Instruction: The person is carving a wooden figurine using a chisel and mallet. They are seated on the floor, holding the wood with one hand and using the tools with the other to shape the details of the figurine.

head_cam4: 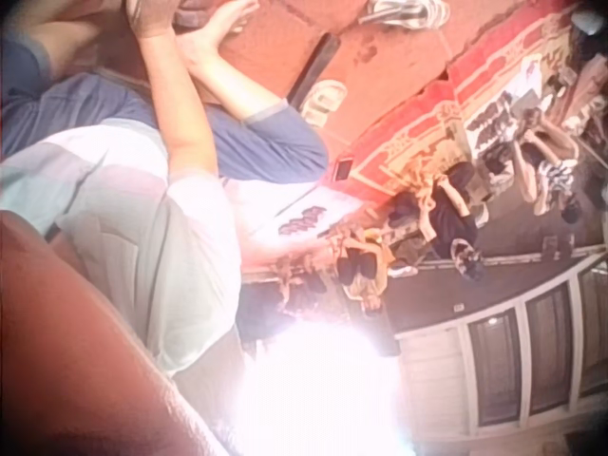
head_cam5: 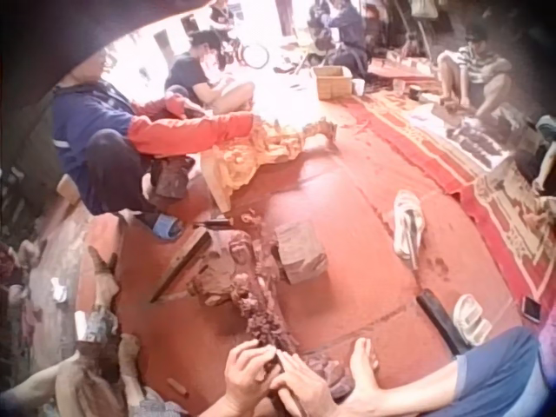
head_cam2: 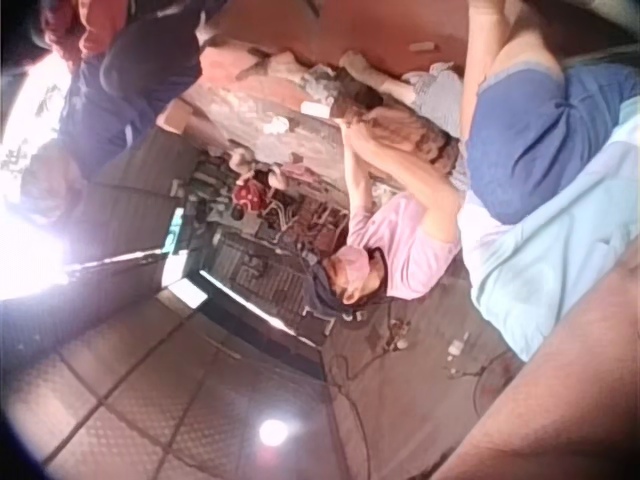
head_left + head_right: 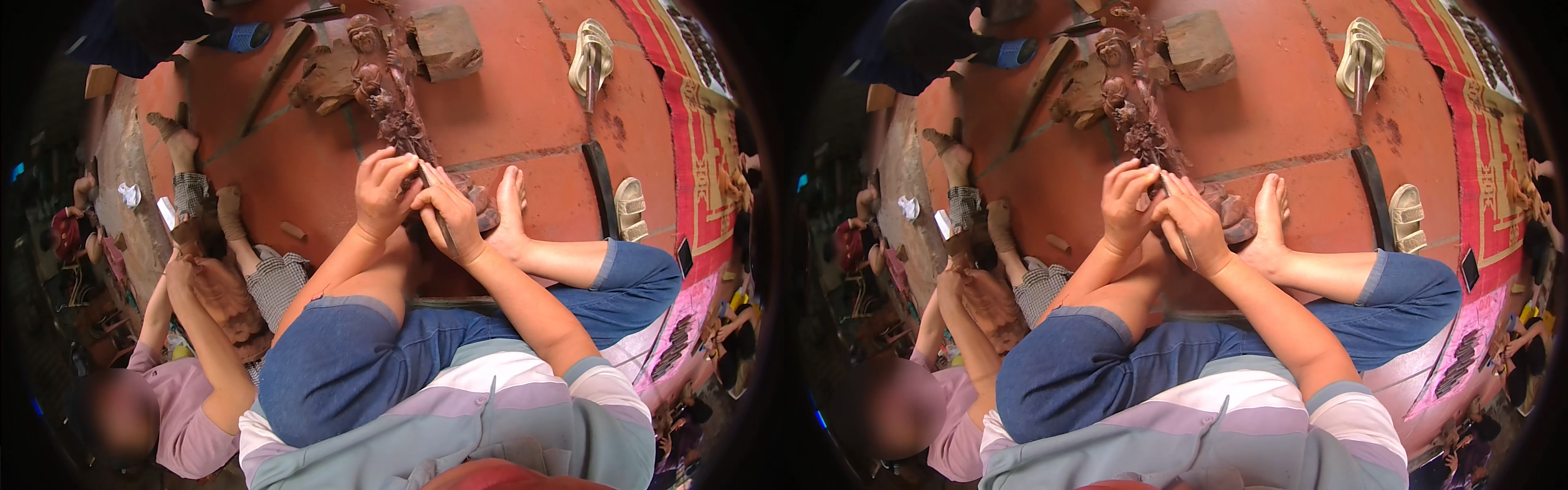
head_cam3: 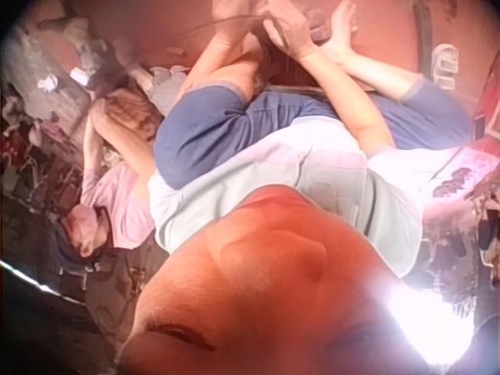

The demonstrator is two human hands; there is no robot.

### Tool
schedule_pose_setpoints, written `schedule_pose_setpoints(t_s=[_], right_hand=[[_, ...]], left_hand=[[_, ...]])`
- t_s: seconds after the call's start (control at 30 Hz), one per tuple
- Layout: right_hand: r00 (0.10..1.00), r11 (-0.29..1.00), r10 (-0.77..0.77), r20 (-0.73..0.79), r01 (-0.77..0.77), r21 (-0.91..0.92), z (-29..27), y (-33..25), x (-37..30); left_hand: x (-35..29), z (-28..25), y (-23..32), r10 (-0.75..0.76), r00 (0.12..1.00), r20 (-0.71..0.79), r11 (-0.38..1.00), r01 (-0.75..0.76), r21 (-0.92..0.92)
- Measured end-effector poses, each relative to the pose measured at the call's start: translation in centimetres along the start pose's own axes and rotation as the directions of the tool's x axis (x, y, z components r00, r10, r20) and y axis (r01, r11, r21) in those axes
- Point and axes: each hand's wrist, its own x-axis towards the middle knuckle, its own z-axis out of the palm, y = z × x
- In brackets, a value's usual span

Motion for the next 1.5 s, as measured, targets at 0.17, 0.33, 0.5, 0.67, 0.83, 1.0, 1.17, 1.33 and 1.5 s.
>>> schedule_pose_setpoints(t_s=[0.17, 0.33, 0.5, 0.67, 0.83, 1.0, 1.17, 1.33, 1.5], right_hand=[[0.999, 1.0, 0.01, 0.044, -0.011, 0.017, -0.2, 0.6, 0.9], [0.998, 0.992, 0.063, -0.016, -0.061, 0.106, -0.1, -0.4, 1.0], [0.994, 0.988, 0.105, -0.021, -0.102, 0.12, 0.3, 0.1, 0.6], [0.997, 0.981, 0.073, 0.004, -0.072, 0.178, 0.0, -0.5, 1.5], [0.988, 0.984, 0.151, -0.045, -0.145, 0.101, 0.2, -0.7, 0.1], [0.959, 0.893, 0.269, 0.086, -0.282, 0.352, -0.5, -1.3, 2.1], [0.979, 0.967, 0.199, -0.052, -0.188, 0.172, 0.3, -0.7, 0.0], [0.96, 0.89, 0.275, 0.049, -0.273, 0.365, -0.1, 0.4, 1.3], [0.959, 0.902, 0.282, -0.011, -0.262, 0.343, 0.2, -0.5, 0.7]], left_hand=[[0.5, 0.1, 0.2, -0.053, 0.998, -0.034, 0.998, 0.054, 0.023], [0.5, -0.2, 0.2, -0.049, 0.998, -0.039, 0.999, 0.049, -0.011], [0.3, 0.2, 0.0, -0.041, 0.999, -0.012, 0.999, 0.041, 0.02], [0.7, -0.3, 0.0, -0.079, 0.993, -0.087, 0.997, 0.079, 0.006], [0.1, 0.0, 0.2, 0.032, 0.998, 0.051, 0.998, -0.035, 0.045], [1.0, 0.0, 0.0, -0.064, 0.995, -0.081, 0.998, 0.066, 0.017], [0.3, 0.2, 0.1, -0.003, 1.0, 0.015, 1.0, 0.003, 0.014], [1.5, 0.3, -0.2, -0.043, 0.998, -0.054, 0.999, 0.045, 0.03], [0.8, 0.0, -0.3, -0.026, 0.999, -0.041, 1.0, 0.025, -0.011]])
